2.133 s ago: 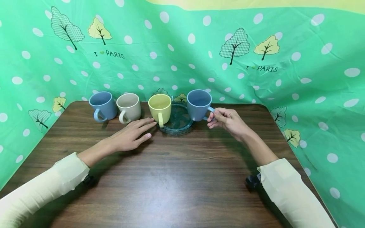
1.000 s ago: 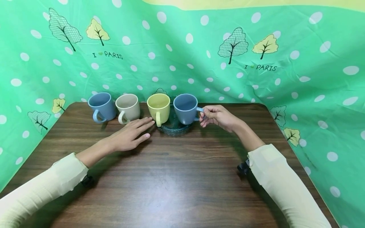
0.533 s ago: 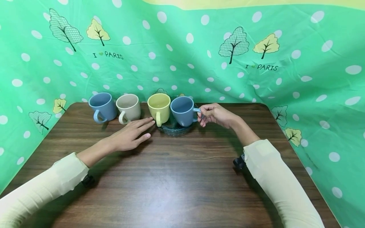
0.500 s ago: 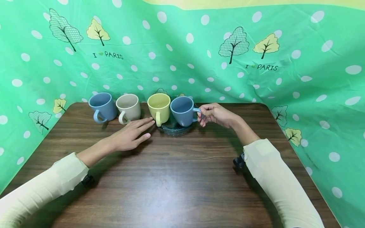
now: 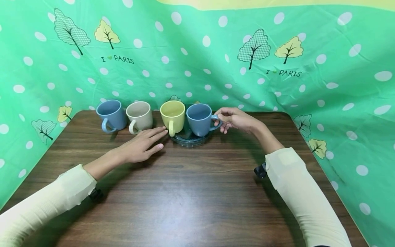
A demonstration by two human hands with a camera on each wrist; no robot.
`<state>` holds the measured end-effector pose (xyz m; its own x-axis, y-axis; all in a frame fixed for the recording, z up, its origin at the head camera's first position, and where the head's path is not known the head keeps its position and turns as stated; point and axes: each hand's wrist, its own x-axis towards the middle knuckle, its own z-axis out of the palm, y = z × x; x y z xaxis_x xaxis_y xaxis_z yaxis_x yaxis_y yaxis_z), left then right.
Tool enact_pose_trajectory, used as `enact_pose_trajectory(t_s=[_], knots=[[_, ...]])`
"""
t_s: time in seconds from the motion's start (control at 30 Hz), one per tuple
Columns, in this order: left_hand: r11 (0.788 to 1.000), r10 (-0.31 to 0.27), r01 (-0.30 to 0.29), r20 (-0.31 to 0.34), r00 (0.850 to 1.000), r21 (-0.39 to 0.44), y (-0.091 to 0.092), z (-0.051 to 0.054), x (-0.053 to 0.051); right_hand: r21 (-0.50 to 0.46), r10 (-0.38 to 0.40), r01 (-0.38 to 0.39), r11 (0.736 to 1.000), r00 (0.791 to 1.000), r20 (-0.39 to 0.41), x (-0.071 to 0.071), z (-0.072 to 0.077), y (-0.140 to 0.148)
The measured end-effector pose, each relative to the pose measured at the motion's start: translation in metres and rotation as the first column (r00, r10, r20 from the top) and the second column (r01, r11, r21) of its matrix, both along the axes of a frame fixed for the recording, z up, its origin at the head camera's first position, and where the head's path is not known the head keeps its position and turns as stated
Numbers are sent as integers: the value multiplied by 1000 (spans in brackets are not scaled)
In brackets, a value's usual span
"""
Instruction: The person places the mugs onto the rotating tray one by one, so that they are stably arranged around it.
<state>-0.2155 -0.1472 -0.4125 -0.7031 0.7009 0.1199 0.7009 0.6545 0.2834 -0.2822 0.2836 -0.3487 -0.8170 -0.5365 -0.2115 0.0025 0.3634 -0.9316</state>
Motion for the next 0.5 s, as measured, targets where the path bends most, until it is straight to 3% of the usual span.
enact_pose_trajectory(t_s=[0.27,0.5], knots=[[1000,6,-6,2,1000,-5,0,1,-1,117,37,-17,993,984,-174,-1,-2,2],[1000,16,-16,12,1000,-23,0,0,-2,85,39,-20,996,973,-228,-5,-13,2]])
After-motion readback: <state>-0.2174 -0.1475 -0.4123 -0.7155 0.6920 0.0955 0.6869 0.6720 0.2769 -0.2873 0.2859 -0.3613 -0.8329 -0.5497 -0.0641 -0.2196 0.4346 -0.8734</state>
